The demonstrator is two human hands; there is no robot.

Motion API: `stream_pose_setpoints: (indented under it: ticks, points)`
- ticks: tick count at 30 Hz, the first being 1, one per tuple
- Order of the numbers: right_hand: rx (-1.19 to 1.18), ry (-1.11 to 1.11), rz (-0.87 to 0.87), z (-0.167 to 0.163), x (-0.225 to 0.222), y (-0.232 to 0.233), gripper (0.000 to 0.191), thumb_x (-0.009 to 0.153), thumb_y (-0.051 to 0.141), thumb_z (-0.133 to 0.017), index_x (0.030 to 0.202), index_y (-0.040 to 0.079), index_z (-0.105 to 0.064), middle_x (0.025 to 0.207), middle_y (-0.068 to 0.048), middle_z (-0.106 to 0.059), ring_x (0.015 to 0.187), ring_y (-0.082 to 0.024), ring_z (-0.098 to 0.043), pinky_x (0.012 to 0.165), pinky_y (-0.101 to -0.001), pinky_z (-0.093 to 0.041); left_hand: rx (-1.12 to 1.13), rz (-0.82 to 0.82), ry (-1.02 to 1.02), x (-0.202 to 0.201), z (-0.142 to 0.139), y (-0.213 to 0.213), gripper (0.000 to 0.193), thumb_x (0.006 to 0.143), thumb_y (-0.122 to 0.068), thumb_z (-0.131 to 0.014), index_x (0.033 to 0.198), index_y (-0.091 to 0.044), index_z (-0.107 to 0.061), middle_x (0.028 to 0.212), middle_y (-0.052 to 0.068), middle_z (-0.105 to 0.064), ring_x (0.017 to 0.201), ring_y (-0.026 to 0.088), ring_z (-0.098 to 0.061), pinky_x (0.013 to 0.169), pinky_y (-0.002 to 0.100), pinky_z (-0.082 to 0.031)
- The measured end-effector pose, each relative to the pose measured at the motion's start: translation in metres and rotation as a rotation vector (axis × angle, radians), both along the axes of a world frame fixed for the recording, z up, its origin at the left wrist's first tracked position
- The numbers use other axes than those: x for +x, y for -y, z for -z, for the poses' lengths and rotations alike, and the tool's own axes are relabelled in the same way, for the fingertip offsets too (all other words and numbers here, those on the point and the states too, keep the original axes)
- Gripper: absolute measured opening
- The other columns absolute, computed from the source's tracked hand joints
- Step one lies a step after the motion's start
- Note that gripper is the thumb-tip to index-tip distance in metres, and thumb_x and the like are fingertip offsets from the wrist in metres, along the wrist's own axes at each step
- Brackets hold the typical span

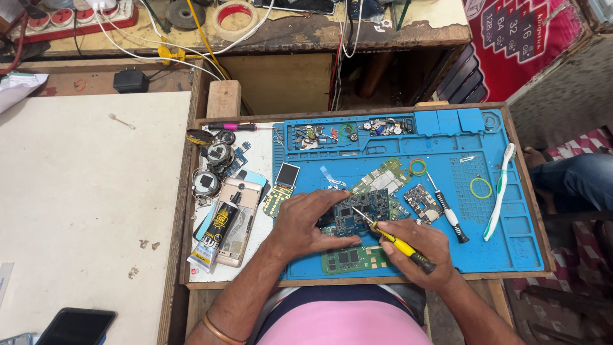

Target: The person holds a phone motherboard on a blue repair mat and uses a yellow-handled screwdriver to work on its components, repositioning and turning the board repeatedly. Other phone boards, a keypad phone, and repair tools lie on the mat around the work area.

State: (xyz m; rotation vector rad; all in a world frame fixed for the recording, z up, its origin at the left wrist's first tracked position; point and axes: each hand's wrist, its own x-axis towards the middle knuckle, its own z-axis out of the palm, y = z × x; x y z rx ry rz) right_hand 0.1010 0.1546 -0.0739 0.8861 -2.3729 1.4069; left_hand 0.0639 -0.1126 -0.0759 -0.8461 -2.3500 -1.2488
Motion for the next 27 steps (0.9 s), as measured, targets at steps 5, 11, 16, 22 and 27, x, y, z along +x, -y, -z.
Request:
stream_pose_setpoints:
  ticks: [5,11,16,22,27]
  points:
    - [0.048,-0.011,-0.015,-0.0009,0.0026,0.0015,0.037,0.084,0.004,-0.074,0.121,0.002,-0.071,0.099,-0.013,-0.079,0.083,-0.02,-0.078,0.071,-0.0298,-0.06,-0.024,0.011,-0.038,0.0018,0.0029,0.0005,0.077,0.067,-0.055,-0.094,0.124,-0.009,-0.069,0.11,0.008,-0.076,0.088,0.02,-0.076,0.077,0.033,-0.062]
    - [0.037,0.018,-0.018,-0.0008,0.0035,0.0019,0.037,0.083,0.003,-0.074,0.12,0.002,-0.072,0.097,-0.011,-0.079,0.08,-0.019,-0.078,0.069,-0.0294,-0.06,-0.03,0.007,0.016,0.0028,0.0052,0.0001,0.077,0.067,-0.055,-0.094,0.124,-0.01,-0.07,0.108,0.007,-0.077,0.084,0.018,-0.076,0.074,0.032,-0.062]
    - [0.033,-0.01,-0.048,0.0013,0.0049,0.0003,0.035,0.084,0.003,-0.073,0.119,0.003,-0.072,0.097,-0.011,-0.079,0.082,-0.019,-0.078,0.07,-0.0296,-0.06,-0.031,-0.019,0.002,0.0047,0.0066,-0.0001,0.078,0.066,-0.055,-0.094,0.124,-0.009,-0.067,0.109,0.007,-0.077,0.084,0.018,-0.075,0.074,0.032,-0.061]
    - [0.032,-0.019,-0.078,0.0008,0.0043,0.0009,0.035,0.084,0.003,-0.073,0.12,0.003,-0.072,0.097,-0.011,-0.079,0.081,-0.018,-0.078,0.069,-0.0293,-0.059,-0.022,-0.008,0.028,0.004,0.0058,-0.0011,0.078,0.066,-0.056,-0.093,0.124,-0.009,-0.068,0.109,0.008,-0.077,0.084,0.017,-0.076,0.074,0.032,-0.062]
    - [0.045,-0.036,-0.097,-0.0022,0.0042,0.0034,0.037,0.084,0.003,-0.075,0.12,0.003,-0.072,0.099,-0.013,-0.078,0.082,-0.02,-0.077,0.069,-0.03,-0.058,-0.041,-0.002,-0.018,0.004,0.005,-0.0003,0.077,0.066,-0.056,-0.094,0.123,-0.01,-0.069,0.109,0.007,-0.077,0.085,0.019,-0.076,0.075,0.033,-0.061]
